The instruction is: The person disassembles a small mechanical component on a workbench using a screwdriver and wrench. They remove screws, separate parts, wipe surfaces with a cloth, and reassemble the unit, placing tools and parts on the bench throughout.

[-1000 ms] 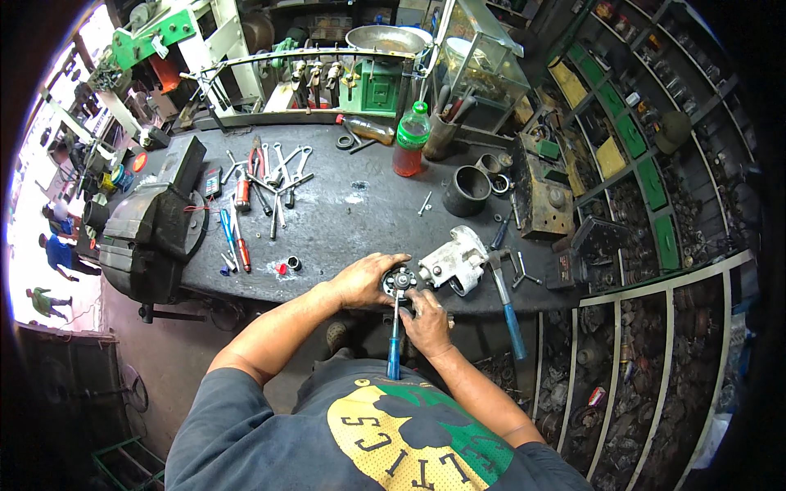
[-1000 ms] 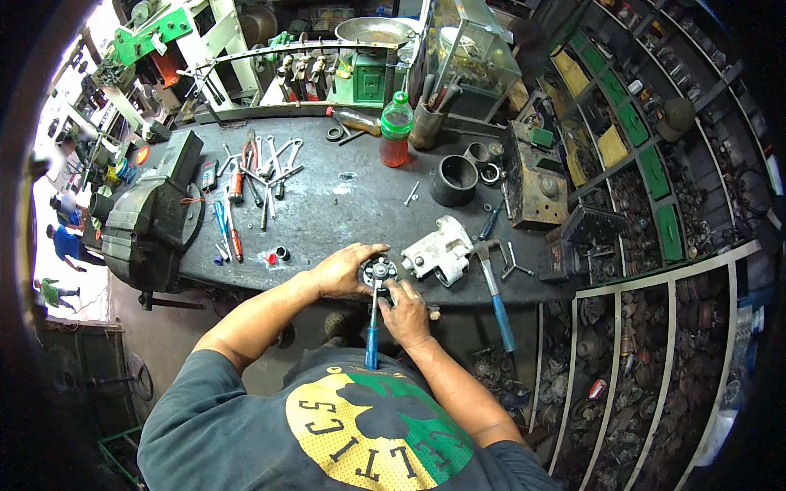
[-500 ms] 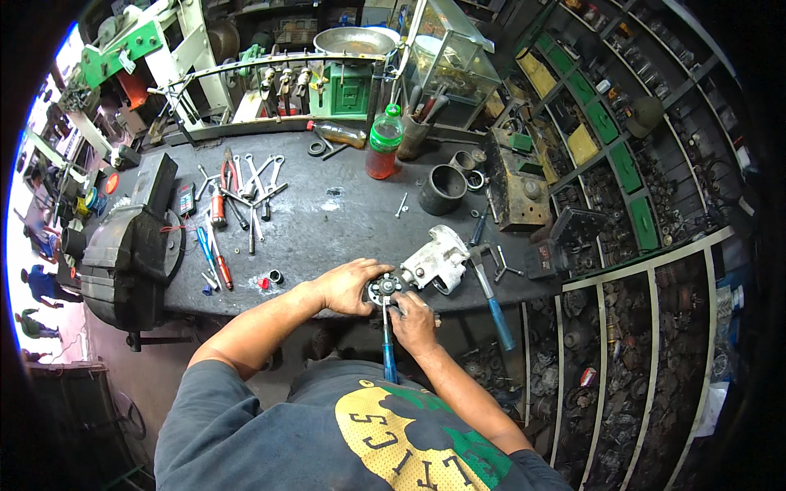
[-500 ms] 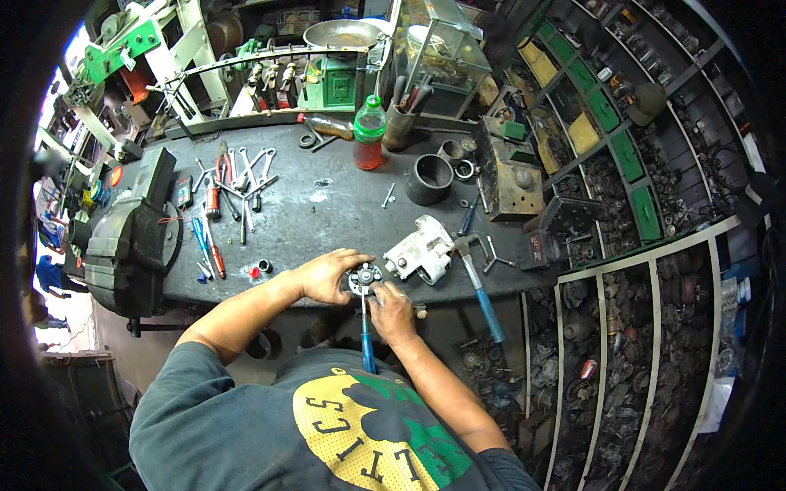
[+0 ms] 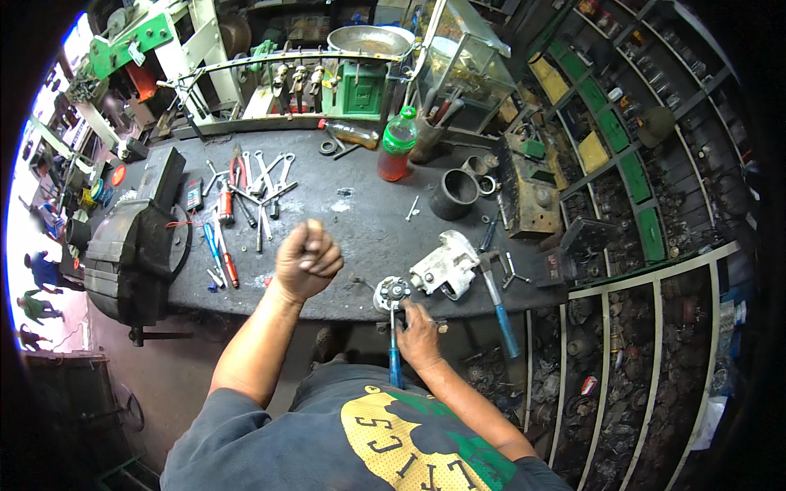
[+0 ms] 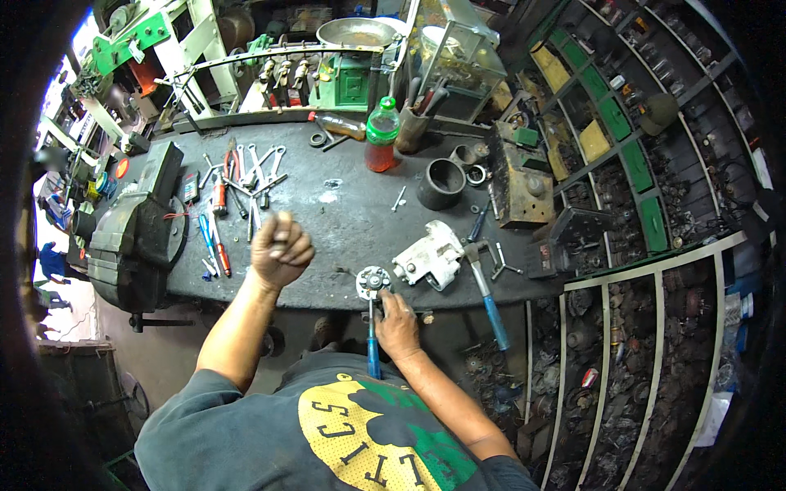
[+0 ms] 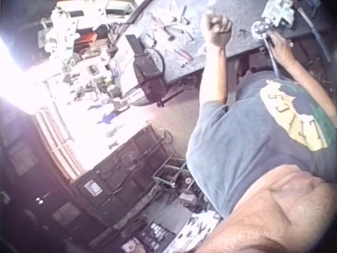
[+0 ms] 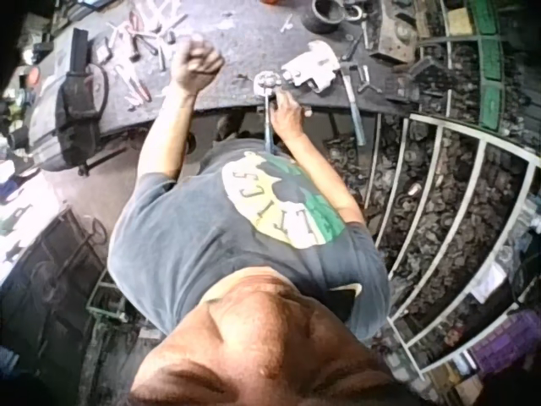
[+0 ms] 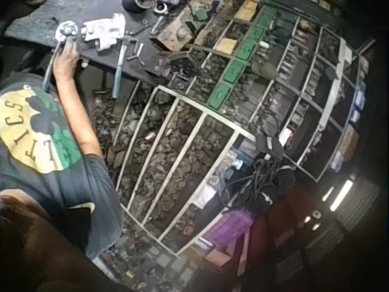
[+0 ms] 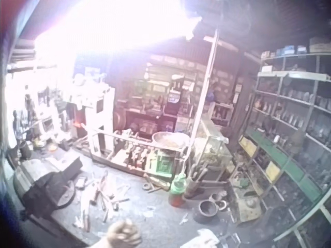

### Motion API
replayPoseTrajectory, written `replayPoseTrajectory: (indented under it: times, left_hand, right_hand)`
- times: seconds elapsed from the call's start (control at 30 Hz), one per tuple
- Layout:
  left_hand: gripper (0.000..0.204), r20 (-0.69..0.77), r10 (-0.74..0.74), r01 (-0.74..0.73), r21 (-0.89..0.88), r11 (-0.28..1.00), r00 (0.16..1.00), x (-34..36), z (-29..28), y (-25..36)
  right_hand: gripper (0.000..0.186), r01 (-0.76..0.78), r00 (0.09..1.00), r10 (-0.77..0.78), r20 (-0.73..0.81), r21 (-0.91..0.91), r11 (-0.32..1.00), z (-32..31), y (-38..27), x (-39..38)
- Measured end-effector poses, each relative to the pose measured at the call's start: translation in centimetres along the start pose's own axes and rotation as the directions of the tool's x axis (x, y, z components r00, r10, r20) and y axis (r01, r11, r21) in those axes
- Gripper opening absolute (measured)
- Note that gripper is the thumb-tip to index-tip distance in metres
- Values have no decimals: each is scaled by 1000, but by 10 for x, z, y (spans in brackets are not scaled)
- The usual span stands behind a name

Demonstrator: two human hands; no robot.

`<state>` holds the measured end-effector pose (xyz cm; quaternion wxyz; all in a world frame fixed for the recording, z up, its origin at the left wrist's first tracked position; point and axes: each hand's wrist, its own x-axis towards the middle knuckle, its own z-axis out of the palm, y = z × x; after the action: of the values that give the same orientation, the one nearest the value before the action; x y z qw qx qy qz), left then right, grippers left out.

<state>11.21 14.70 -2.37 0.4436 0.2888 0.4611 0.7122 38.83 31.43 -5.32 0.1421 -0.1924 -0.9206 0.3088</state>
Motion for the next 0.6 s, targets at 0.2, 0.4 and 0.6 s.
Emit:
replayPoseTrajectory:
  times: [0.2,0.4,0.6]
  left_hand:
    - [48,224,-257,87,573,815,940,-64,88,137]
    - [58,253,-110,-177,871,459,961,-102,104,132]
    - [44,274,132,-186,183,965,953,-107,105,111]
  right_hand:
    - [46,83,996,-83,-8,-81,993,-4,4,-3]
    - [41,9,1000,-11,-19,-66,998,-4,-1,-7]
    - [39,29,999,-30,-13,-67,997,-4,-1,-3]
